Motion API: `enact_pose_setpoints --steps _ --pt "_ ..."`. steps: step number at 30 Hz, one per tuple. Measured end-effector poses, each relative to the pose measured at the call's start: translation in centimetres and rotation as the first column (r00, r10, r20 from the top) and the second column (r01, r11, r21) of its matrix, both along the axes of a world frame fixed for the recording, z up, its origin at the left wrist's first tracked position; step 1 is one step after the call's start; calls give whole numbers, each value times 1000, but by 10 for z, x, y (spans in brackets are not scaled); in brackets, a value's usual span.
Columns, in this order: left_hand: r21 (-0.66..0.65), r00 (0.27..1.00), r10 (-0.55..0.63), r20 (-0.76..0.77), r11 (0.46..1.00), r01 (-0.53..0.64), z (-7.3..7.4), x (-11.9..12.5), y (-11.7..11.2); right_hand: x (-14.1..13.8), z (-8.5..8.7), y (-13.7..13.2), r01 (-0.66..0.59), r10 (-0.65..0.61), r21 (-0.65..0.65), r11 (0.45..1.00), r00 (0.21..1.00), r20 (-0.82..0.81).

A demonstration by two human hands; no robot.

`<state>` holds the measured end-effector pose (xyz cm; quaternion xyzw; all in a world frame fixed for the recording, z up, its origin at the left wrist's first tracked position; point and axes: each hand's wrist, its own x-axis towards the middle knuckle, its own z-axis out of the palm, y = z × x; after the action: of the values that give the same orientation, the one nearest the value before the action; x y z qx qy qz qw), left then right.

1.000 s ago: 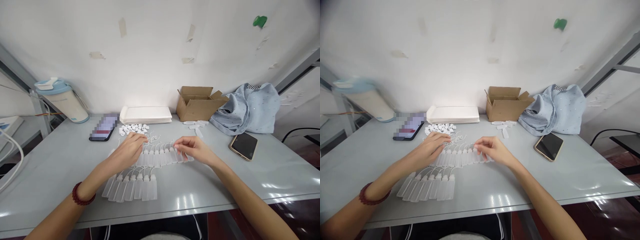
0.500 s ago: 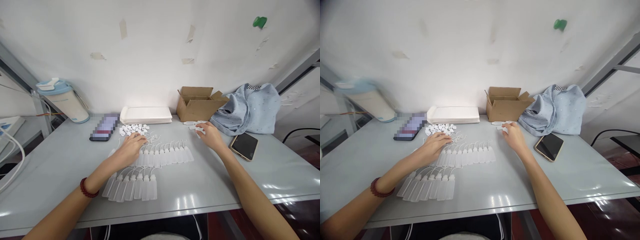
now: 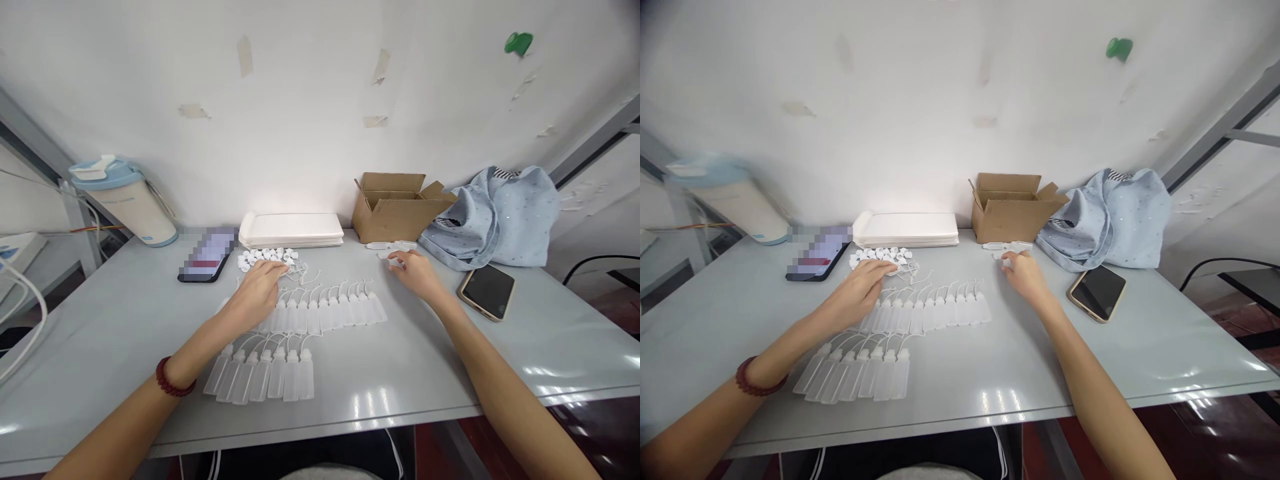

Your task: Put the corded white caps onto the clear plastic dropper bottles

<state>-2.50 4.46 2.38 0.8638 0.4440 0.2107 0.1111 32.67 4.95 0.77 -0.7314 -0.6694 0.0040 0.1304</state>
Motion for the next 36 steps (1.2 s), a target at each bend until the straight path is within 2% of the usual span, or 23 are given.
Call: enact_pose_setpoints --steps 6,12,16,21,27,36 --pt "-92 992 95 85 992 -87 10 4 -5 -5 4 -1 45 -46 -42 998 999 -21" --pt "-148 979 163 124 978 -144 14 5 -5 -6 5 -3 38 -41 -45 998 997 -68" --pt "-176 961 196 193 971 -163 14 6 -5 -7 6 -3 36 -36 3 999 993 -114" --pt "-175 924 253 285 962 -210 14 9 -4 -17 15 -8 30 -9 98 995 978 -209" --pt "-134 910 245 333 968 -212 12 10 -1 -29 21 -16 -27 125 237 971 904 -410" --pt "-168 893 276 355 959 -230 10 11 -1 -35 23 -19 -29 130 228 973 889 -439"
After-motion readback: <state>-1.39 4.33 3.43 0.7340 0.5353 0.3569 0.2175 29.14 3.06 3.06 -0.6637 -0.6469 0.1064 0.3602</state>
